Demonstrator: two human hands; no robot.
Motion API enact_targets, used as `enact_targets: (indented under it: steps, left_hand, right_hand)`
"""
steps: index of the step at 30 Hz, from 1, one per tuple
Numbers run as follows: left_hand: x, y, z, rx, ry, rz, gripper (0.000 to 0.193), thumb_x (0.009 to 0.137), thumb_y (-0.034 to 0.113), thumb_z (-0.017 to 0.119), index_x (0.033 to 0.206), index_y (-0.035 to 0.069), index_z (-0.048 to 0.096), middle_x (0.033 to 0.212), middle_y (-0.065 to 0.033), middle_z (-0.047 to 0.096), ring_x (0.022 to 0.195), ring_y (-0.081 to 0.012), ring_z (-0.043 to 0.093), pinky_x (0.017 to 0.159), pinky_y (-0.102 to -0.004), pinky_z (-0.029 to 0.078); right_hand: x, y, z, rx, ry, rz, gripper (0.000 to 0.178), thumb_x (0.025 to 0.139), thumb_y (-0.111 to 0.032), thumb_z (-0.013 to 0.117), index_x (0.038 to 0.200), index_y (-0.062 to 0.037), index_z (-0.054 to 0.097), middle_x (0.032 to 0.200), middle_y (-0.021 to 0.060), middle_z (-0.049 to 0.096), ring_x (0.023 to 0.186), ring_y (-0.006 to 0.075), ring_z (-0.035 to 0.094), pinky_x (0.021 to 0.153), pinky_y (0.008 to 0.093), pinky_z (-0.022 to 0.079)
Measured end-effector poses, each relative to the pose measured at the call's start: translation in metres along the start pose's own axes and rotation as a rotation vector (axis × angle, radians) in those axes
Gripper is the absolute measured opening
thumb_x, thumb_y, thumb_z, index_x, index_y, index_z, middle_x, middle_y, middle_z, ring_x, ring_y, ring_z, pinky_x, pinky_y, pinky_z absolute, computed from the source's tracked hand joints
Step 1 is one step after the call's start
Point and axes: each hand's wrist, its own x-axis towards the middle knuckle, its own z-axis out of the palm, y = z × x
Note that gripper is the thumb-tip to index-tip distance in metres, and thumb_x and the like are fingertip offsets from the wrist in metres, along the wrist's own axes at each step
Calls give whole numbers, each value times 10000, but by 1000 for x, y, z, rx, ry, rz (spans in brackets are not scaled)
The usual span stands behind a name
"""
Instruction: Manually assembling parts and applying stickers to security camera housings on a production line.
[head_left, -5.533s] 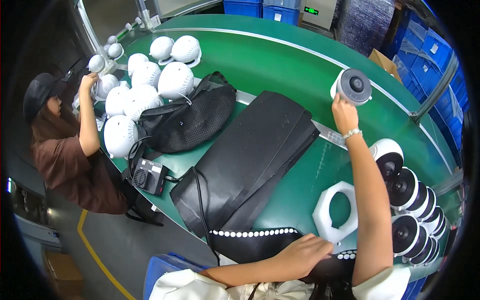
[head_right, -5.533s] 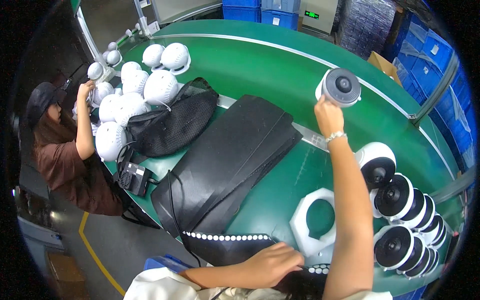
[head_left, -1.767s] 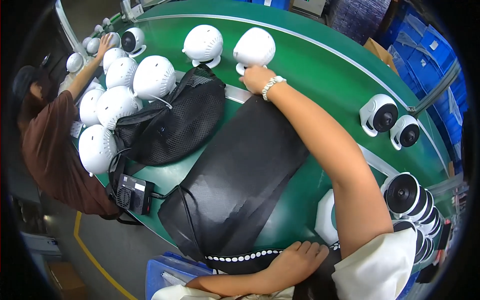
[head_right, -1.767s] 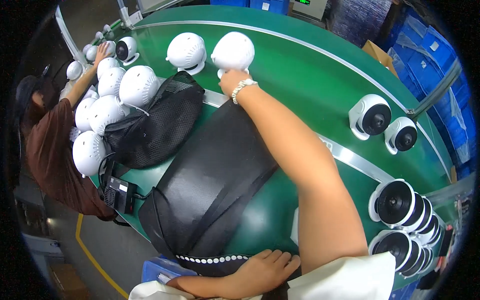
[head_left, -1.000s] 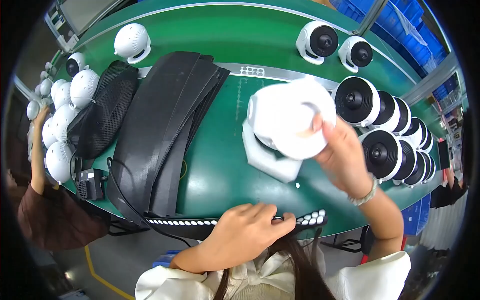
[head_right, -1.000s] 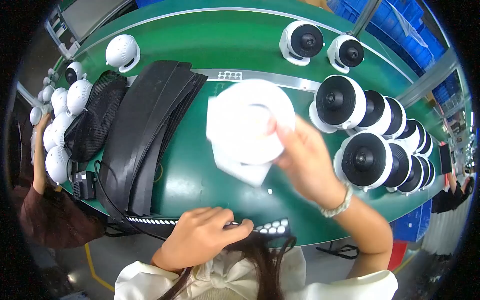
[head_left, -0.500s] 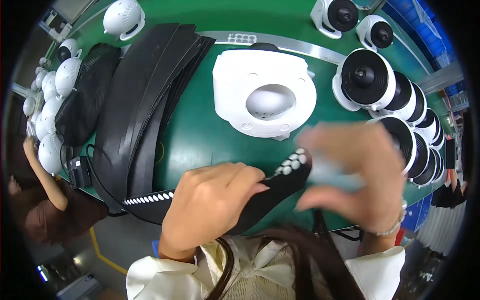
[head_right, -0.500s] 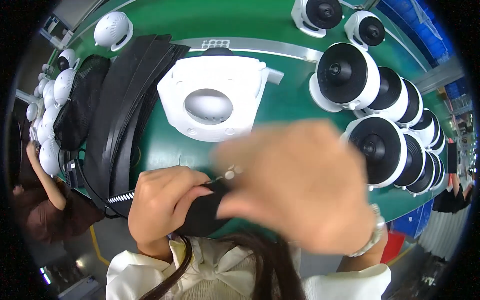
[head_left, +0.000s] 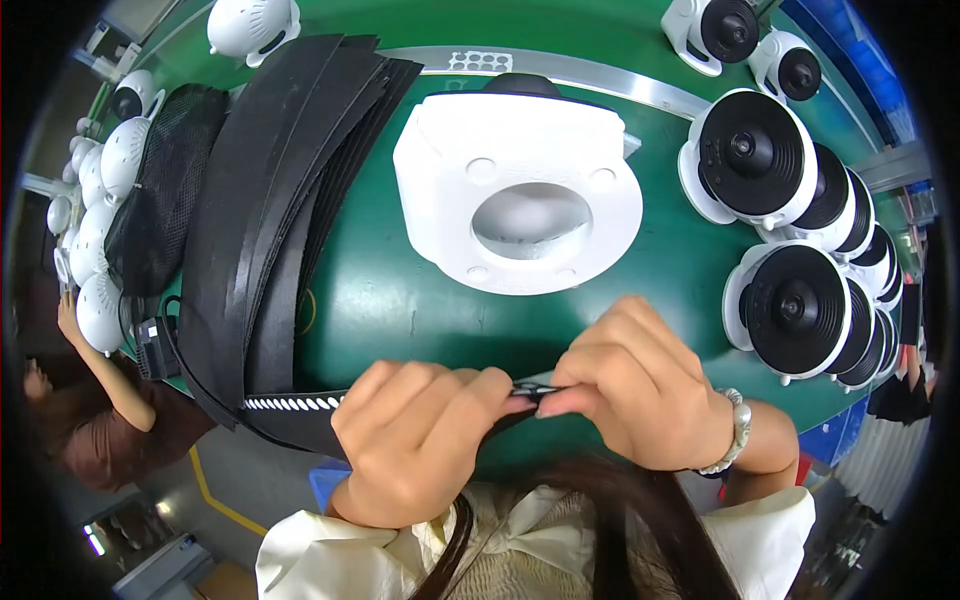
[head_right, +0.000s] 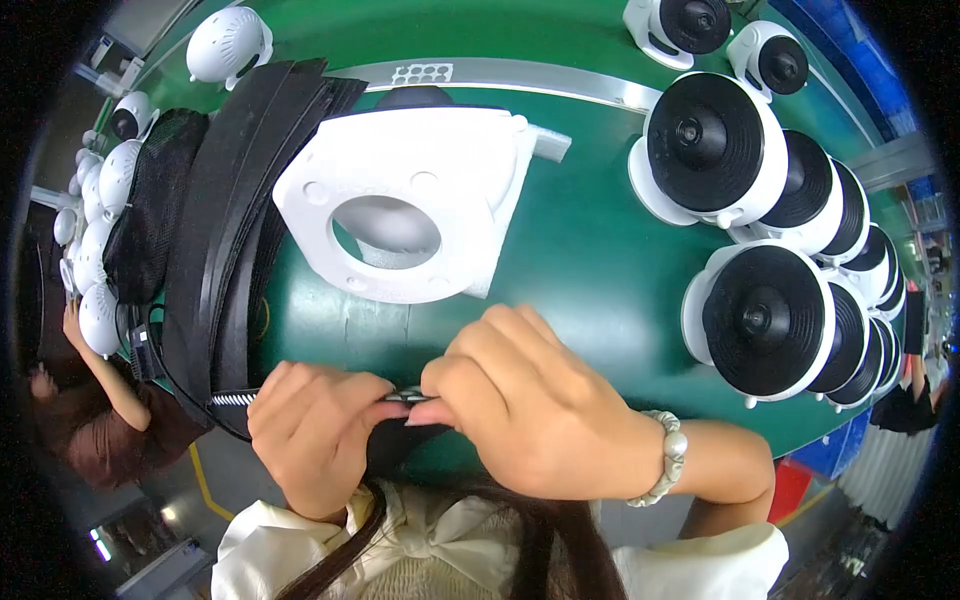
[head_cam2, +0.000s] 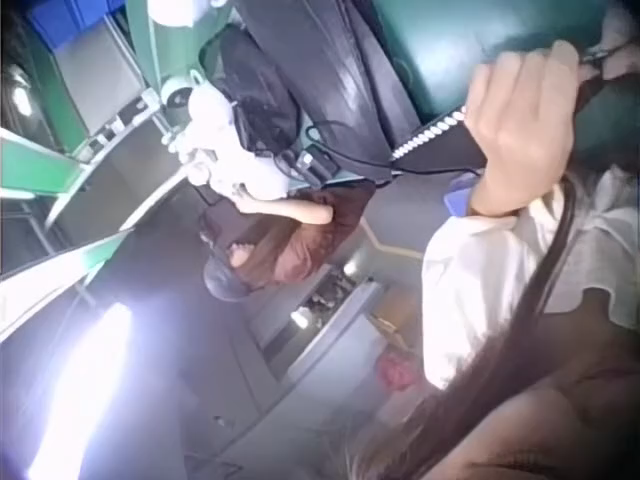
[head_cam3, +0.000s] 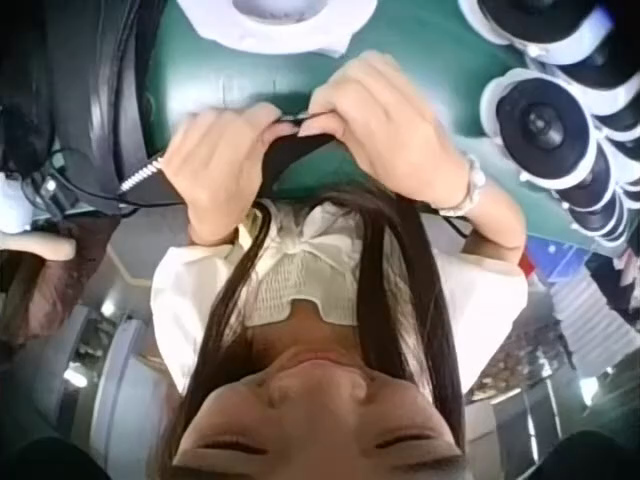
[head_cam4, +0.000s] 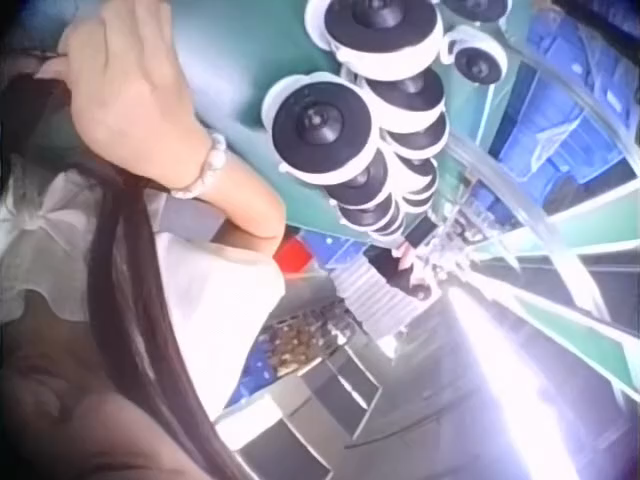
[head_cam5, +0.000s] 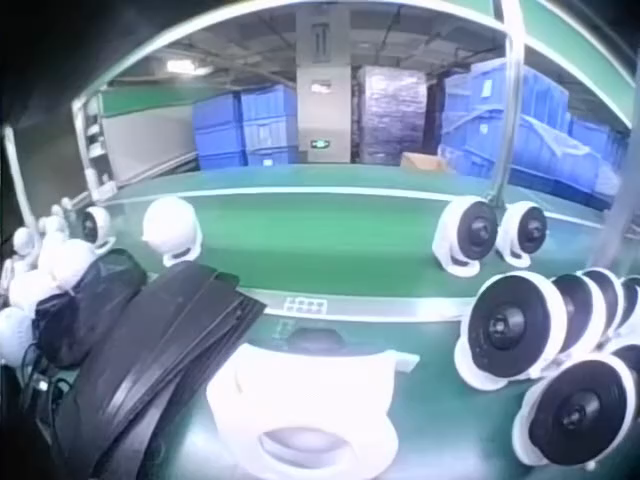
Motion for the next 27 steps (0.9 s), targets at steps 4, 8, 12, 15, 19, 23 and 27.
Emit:
enact_targets:
  steps: [4, 8, 12, 15, 19, 23, 27]
  left_hand:
    - [-1, -3, 1, -47, -31, 83, 163, 651, 153, 695, 759, 61, 614, 612, 14, 517, 517, -113, 450, 446, -240, 284]
    - [0, -4, 1, -22, -21, 104, 152, 658, 140, 686, 767, 62, 614, 616, 16, 511, 513, -107, 434, 445, -235, 275]
    - [1, -5, -1, -24, -42, 128, 159, 659, 145, 683, 775, 59, 615, 618, 16, 512, 511, -103, 433, 446, -228, 272]
    - [1, -6, -3, -41, -25, 142, 169, 660, 152, 681, 783, 56, 617, 619, 17, 514, 511, -101, 434, 444, -221, 271]
    - [-2, -6, -7, -80, -26, 129, 182, 654, 154, 694, 781, 53, 611, 619, 16, 519, 505, -102, 435, 434, -221, 270]
    - [-2, -6, -10, -152, -47, 115, 194, 656, 161, 710, 775, 53, 602, 611, 18, 515, 496, -104, 437, 425, -228, 269]
    - [0, -6, -8, -180, -55, 123, 205, 652, 167, 720, 774, 54, 601, 601, 19, 514, 493, -108, 440, 424, -231, 271]
  right_hand:
    - [7, -9, -15, -232, -136, -57, 208, 666, -173, 703, 770, -48, 572, 717, 59, 517, 620, 210, 473, 547, 304, 354]
    - [12, -19, -18, -436, -98, -173, 239, 615, -155, 665, 821, -42, 622, 795, 48, 561, 707, 195, 483, 568, 297, 350]
    - [10, -17, -21, -415, -127, -252, 295, 533, -115, 651, 818, -43, 631, 844, 45, 567, 737, 191, 476, 570, 286, 356]
    - [8, -14, -21, -382, -115, -330, 288, 538, -98, 658, 822, -62, 635, 837, 28, 565, 725, 177, 465, 550, 273, 357]
    - [3, -8, -20, -371, -80, -452, 284, 547, -75, 675, 829, -88, 639, 834, 5, 570, 713, 160, 455, 531, 258, 357]
    - [1, -9, -20, -356, -48, -462, 301, 559, -56, 720, 845, -109, 644, 819, -8, 567, 709, 149, 465, 519, 254, 358]
    - [7, -15, -19, -235, -10, -128, 344, 528, -121, 773, 847, -112, 646, 802, -2, 557, 684, 163, 491, 536, 275, 373]
